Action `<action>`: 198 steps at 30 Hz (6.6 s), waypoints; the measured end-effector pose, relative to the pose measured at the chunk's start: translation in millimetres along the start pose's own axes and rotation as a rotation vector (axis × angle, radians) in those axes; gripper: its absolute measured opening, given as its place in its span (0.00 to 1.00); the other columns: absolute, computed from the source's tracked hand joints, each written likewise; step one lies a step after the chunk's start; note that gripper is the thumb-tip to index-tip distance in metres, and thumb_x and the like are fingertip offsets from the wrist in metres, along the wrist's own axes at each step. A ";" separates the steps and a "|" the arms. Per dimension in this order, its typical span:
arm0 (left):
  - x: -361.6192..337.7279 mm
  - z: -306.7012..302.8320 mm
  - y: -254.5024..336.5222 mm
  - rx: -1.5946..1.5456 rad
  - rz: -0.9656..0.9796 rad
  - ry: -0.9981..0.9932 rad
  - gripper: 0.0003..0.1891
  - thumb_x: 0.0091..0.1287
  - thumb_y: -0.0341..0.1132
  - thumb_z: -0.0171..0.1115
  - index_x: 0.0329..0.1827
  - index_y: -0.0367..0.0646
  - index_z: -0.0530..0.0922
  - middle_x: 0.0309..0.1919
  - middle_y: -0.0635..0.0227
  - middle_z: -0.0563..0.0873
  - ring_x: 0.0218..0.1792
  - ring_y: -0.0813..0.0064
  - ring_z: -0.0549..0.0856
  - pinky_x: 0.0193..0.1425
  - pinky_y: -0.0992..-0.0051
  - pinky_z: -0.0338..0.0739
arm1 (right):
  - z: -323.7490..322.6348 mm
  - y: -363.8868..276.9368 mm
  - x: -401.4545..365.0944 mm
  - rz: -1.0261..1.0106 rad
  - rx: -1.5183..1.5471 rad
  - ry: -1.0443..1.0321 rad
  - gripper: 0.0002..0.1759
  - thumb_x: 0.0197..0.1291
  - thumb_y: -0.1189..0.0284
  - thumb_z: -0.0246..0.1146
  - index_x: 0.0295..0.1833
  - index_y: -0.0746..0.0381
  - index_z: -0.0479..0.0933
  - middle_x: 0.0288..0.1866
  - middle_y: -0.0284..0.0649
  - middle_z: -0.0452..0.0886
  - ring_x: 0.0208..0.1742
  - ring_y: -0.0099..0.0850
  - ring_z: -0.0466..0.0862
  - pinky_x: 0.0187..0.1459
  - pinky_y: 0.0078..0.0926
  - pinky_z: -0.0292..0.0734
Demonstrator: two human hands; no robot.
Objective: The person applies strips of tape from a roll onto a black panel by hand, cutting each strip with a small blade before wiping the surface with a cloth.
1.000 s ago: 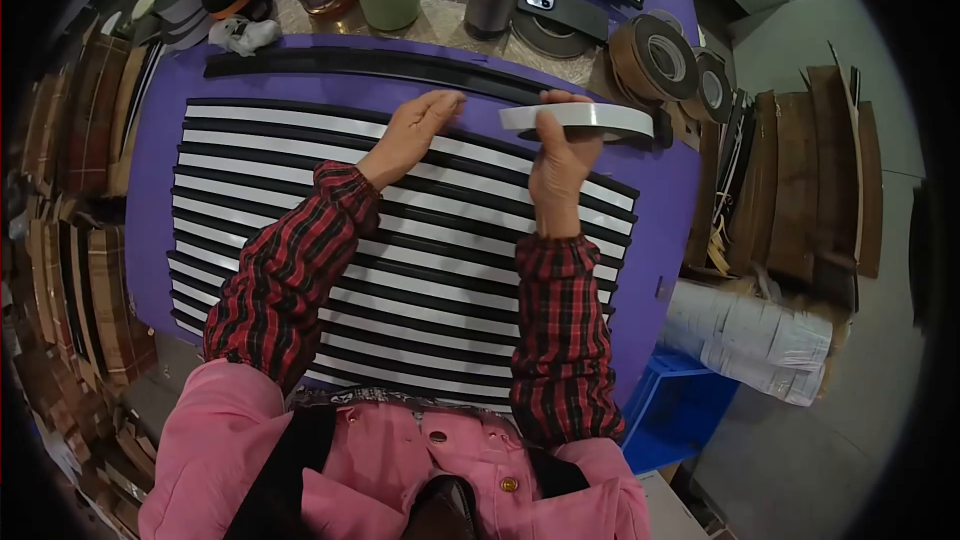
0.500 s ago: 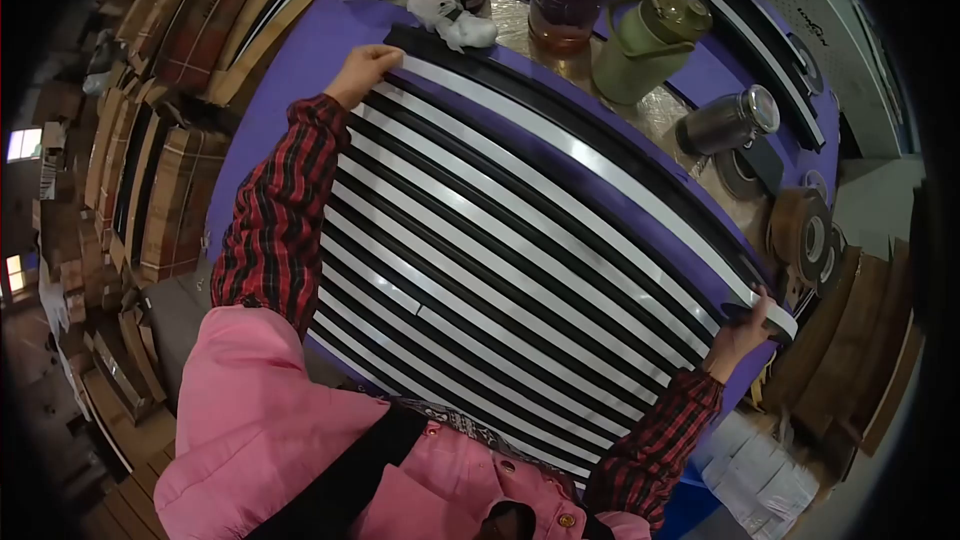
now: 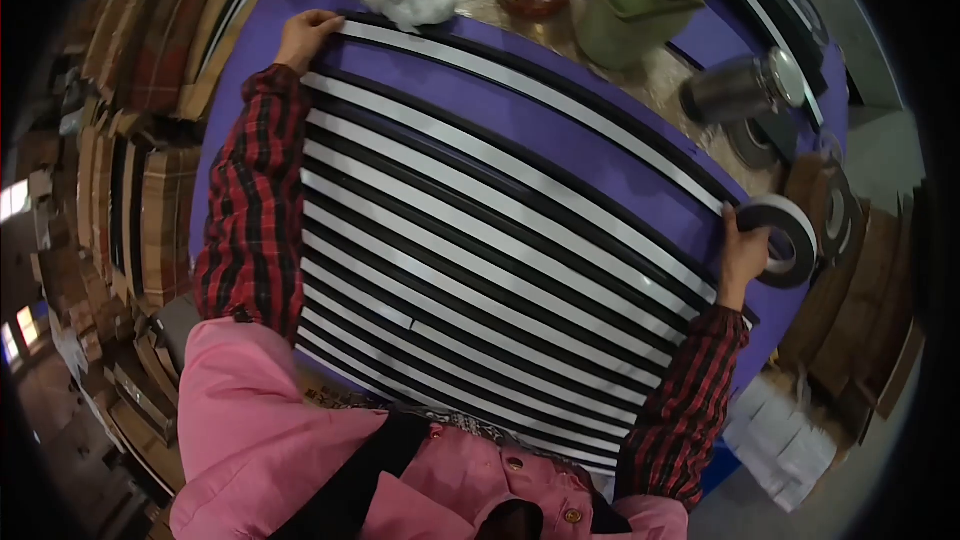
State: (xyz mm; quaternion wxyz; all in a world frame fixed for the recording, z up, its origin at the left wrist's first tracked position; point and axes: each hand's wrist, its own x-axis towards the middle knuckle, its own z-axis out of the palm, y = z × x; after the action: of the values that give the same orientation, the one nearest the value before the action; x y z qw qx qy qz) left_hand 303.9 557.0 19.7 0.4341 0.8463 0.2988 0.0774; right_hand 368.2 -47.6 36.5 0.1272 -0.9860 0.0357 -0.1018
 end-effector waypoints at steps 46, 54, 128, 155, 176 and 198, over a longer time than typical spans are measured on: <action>-268.2 322.8 218.8 0.550 1.139 -0.489 0.17 0.62 0.42 0.48 0.55 0.57 0.71 0.46 0.67 0.71 0.49 0.66 0.68 0.53 0.67 0.58 | -26.4 212.6 -41.0 0.221 -0.019 0.371 0.26 0.34 0.57 0.69 0.29 0.68 0.71 0.28 0.48 0.76 0.33 0.44 0.76 0.40 0.37 0.66; -267.7 329.8 251.9 0.751 1.178 -0.522 0.16 0.55 0.37 0.57 0.48 0.53 0.74 0.41 0.66 0.73 0.43 0.66 0.71 0.47 0.68 0.64 | -53.3 214.6 -31.5 0.173 -0.195 0.162 0.30 0.41 0.49 0.63 0.25 0.69 0.70 0.32 0.52 0.76 0.36 0.46 0.76 0.35 0.37 0.69; -208.3 284.4 192.4 0.507 0.920 0.004 0.09 0.58 0.41 0.52 0.30 0.47 0.77 0.30 0.66 0.77 0.37 0.64 0.74 0.43 0.64 0.65 | -39.1 250.3 -7.0 -0.225 0.036 -0.063 0.27 0.49 0.72 0.59 0.55 0.69 0.64 0.50 0.52 0.70 0.52 0.47 0.70 0.54 0.36 0.63; -400.6 105.0 116.1 -0.374 0.850 -0.819 0.23 0.53 0.23 0.57 0.54 0.38 0.67 0.49 0.55 0.71 0.48 0.57 0.74 0.51 0.70 0.68 | -97.6 -136.0 -290.2 0.749 1.758 -0.184 0.23 0.57 0.71 0.55 0.57 0.62 0.60 0.46 0.40 0.70 0.44 0.27 0.72 0.44 0.21 0.69; -433.3 74.9 -74.1 0.472 0.828 -0.103 0.24 0.63 0.46 0.45 0.62 0.51 0.61 0.63 0.66 0.60 0.65 0.62 0.56 0.63 0.53 0.41 | -41.3 -135.7 -431.5 -0.428 0.628 0.179 0.22 0.42 0.77 0.57 0.48 0.57 0.69 0.51 0.45 0.65 0.46 0.43 0.69 0.44 0.35 0.70; -431.4 76.0 -65.8 0.382 0.746 0.046 0.16 0.64 0.42 0.47 0.54 0.57 0.72 0.56 0.65 0.66 0.60 0.62 0.61 0.62 0.54 0.45 | -98.1 85.9 -333.8 -0.177 0.262 0.254 0.24 0.45 0.76 0.58 0.53 0.61 0.68 0.49 0.47 0.70 0.51 0.44 0.70 0.51 0.35 0.68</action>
State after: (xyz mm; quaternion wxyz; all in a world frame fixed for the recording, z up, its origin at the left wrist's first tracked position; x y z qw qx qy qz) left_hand -44.5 286.8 -22.7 0.2046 0.9599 -0.0095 0.1913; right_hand 17.7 -122.2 43.2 0.2393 -0.9395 -0.0489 -0.2400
